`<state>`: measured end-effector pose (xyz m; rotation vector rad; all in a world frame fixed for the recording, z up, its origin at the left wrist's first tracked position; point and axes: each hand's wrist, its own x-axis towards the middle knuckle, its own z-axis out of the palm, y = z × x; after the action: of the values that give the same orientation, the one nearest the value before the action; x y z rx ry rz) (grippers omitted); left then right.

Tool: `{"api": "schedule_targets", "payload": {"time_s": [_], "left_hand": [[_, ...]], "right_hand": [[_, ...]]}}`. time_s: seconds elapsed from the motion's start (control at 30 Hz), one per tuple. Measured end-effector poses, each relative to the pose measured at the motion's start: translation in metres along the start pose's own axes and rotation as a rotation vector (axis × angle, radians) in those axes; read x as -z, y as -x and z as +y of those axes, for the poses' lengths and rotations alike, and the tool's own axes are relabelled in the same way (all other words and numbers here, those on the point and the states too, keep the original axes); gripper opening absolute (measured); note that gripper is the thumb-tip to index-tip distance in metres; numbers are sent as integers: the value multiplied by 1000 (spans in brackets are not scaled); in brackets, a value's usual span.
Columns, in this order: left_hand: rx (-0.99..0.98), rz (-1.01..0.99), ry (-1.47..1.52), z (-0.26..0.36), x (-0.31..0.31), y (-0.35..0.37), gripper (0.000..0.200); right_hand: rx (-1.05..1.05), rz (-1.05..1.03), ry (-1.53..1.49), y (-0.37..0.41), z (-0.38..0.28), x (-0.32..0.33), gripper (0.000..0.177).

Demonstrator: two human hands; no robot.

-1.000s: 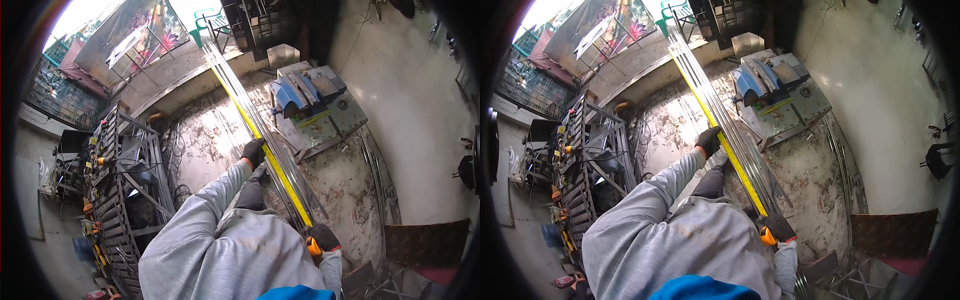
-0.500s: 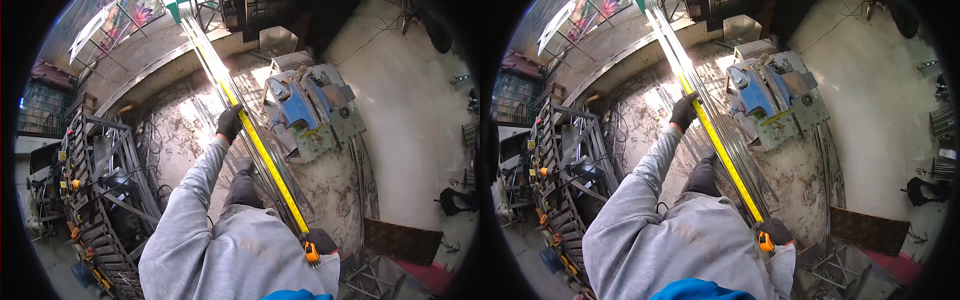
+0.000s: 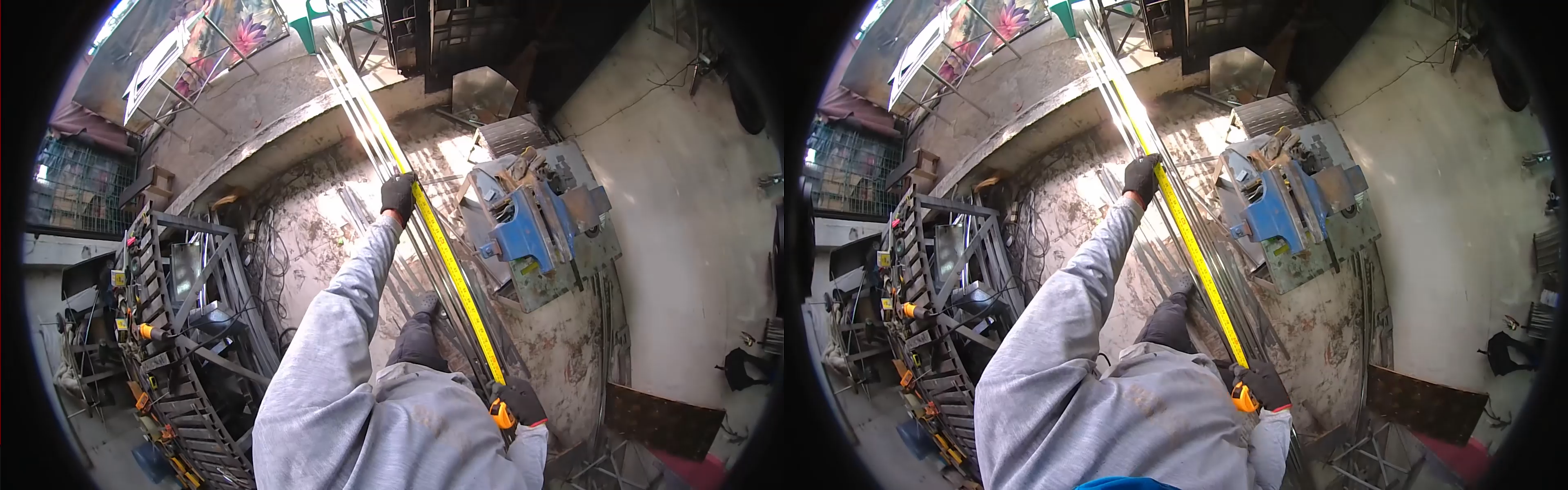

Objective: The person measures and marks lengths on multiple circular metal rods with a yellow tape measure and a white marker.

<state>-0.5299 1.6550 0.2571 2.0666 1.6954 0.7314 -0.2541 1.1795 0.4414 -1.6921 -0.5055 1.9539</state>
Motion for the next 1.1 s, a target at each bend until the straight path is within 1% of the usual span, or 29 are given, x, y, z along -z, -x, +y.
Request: {"api": "schedule_targets", "payload": {"time_s": [0.03, 0.07, 0.1, 0.13, 0.17, 0.2, 0.23, 0.27, 0.3, 0.33, 0.37, 0.4, 0.43, 0.47, 0.5, 0.53, 0.57, 0.6, 0.67, 0.7, 0.73, 0.8, 0.83, 0.87, 0.93, 0.97, 1.0, 1.07, 1.1], "left_hand": [[-42, 25, -126, 0, 11, -14, 9], [130, 52, 427, -67, -47, -45, 10], [53, 17, 161, -56, -23, -54, 11], [-26, -18, -105, -43, 3, -64, 11], [43, 23, 138, -72, -17, -79, 11], [113, 64, 380, -103, -38, -99, 12], [132, 54, 444, -99, -25, -106, 13], [378, -15, 514, -89, -16, -113, 13], [315, 10, 495, -97, -22, -118, 13], [252, 35, 474, -107, -28, -121, 13], [252, 28, 470, -106, -30, -119, 13], [181, 58, 372, -104, -31, -116, 13], [109, 91, 274, -101, -31, -115, 14], [110, 90, 272, -104, -35, -115, 14], [116, 81, 340, -108, -39, -114, 15], [122, 74, 407, -113, -44, -115, 16], [172, 89, 477, -108, -41, -115, 18], [175, 92, 475, -104, -37, -115, 18], [83, 125, 438, -95, -27, -116, 22], [236, 71, 508, -86, -21, -120, 26], [242, 74, 507, -75, -9, -124, 26], [-111, 65, -265, -59, 12, -126, 26], [99, 99, 243, -114, -39, -145, 20], [102, 100, 244, -111, -35, -146, 20], [180, 43, 306, -99, -24, -148, 16], [113, 73, 199, -100, -24, -151, 13], [113, 73, 201, -98, -23, -152, 13], [202, 16, 255, -94, -20, -155, 13], [202, 16, 256, -89, -17, -156, 13]], "right_hand": [[-8, -4, -3, 16, 5, 5, 18], [-16, -8, -7, 30, 10, 10, 19], [-19, -7, -10, 41, 17, 15, 19], [-74, 16, -16, 51, 24, 20, 18], [-129, 38, -22, 55, 27, 22, 18], [-136, 37, -27, 52, 24, 20, 18], [-119, 53, 8, 48, 18, 18, 18], [-99, 71, 42, 42, 11, 16, 17], [-29, 33, 42, 27, 7, 15, 17], [-34, 34, 35, 10, 1, 12, 17], [26, 35, 32, -10, -8, 8, 16], [87, 35, 29, -28, -16, 3, 16], [85, 33, 25, -46, -24, -1, 16], [73, 59, 21, -64, -32, -4, 16], [61, 84, 18, -80, -38, -5, 17], [60, 81, 19, -95, -42, -4, 17], [84, 72, 58, -110, -44, -3, 15], [109, 62, 98, -121, -49, -2, 14], [125, 70, 79, -132, -72, -15, 14], [110, 69, 62, -135, -85, -22, 15], [96, 67, 44, -139, -93, -25, 15], [107, 71, 97, -147, -99, -27, 15], [102, 70, 90, -146, -107, -32, 15], [98, 69, 83, -145, -115, -36, 15], [87, 80, 75, -146, -125, -41, 15], [79, 90, 63, -146, -128, -42, 15], [78, 91, 64, -149, -126, -41, 15], [89, 100, 113, -155, -121, -39, 15], [88, 101, 114, -155, -124, -40, 15]]}}
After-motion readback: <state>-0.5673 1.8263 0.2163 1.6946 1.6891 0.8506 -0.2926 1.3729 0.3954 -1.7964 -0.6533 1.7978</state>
